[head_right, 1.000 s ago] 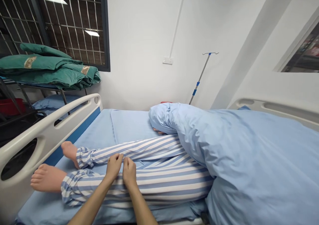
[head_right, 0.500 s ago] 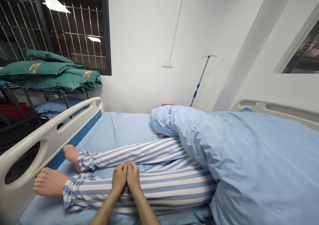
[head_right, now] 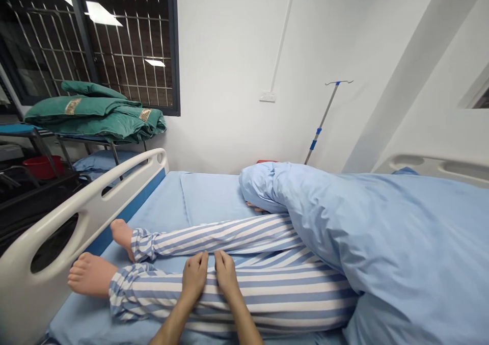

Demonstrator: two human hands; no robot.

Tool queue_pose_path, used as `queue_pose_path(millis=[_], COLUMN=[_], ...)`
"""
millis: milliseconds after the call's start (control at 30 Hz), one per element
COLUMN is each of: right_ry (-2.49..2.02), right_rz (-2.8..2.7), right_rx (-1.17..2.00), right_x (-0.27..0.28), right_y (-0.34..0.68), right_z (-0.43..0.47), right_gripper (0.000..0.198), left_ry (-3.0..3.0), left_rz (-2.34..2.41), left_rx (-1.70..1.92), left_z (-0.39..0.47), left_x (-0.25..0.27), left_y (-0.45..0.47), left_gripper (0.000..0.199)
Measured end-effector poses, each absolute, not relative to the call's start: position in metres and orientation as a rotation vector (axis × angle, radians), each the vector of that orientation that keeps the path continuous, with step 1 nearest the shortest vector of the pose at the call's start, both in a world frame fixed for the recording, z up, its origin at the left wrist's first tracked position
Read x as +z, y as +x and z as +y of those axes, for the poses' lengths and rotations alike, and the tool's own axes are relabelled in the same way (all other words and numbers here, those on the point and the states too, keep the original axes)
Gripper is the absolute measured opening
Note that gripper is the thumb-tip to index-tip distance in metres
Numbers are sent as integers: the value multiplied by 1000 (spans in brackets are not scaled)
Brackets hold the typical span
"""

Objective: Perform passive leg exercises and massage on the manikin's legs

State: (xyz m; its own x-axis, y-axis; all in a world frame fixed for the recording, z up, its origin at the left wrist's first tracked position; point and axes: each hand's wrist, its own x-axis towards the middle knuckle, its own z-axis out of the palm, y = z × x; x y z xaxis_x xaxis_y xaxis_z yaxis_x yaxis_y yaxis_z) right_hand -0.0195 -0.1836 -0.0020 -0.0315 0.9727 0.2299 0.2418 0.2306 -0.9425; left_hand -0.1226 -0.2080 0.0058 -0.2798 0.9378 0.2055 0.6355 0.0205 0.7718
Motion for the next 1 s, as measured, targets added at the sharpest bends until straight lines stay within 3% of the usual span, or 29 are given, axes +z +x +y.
queue_pose_path(millis=[267, 400, 733, 1000], right_ry=[-1045, -987, -1190, -1208], right_rz=[-1609, -1669, -1461, -1411], right_rx=[872, 869, 727, 685], right_x=[85, 97, 34, 25], right_y=[-234, -291, -81, -63], right_z=[-242, -254, -219, -198], right_gripper=[36, 31, 28, 28], left_ry=[1494, 1405, 1427, 1659], left_rz=[1838, 1688, 1921, 2077], left_rx=[1189, 1366, 1199, 1008], left_z=[-200, -192, -197, -198], left_x=[14, 30, -2, -5], left_y=[-116, -99, -90, -85], left_gripper=[38, 40, 35, 30])
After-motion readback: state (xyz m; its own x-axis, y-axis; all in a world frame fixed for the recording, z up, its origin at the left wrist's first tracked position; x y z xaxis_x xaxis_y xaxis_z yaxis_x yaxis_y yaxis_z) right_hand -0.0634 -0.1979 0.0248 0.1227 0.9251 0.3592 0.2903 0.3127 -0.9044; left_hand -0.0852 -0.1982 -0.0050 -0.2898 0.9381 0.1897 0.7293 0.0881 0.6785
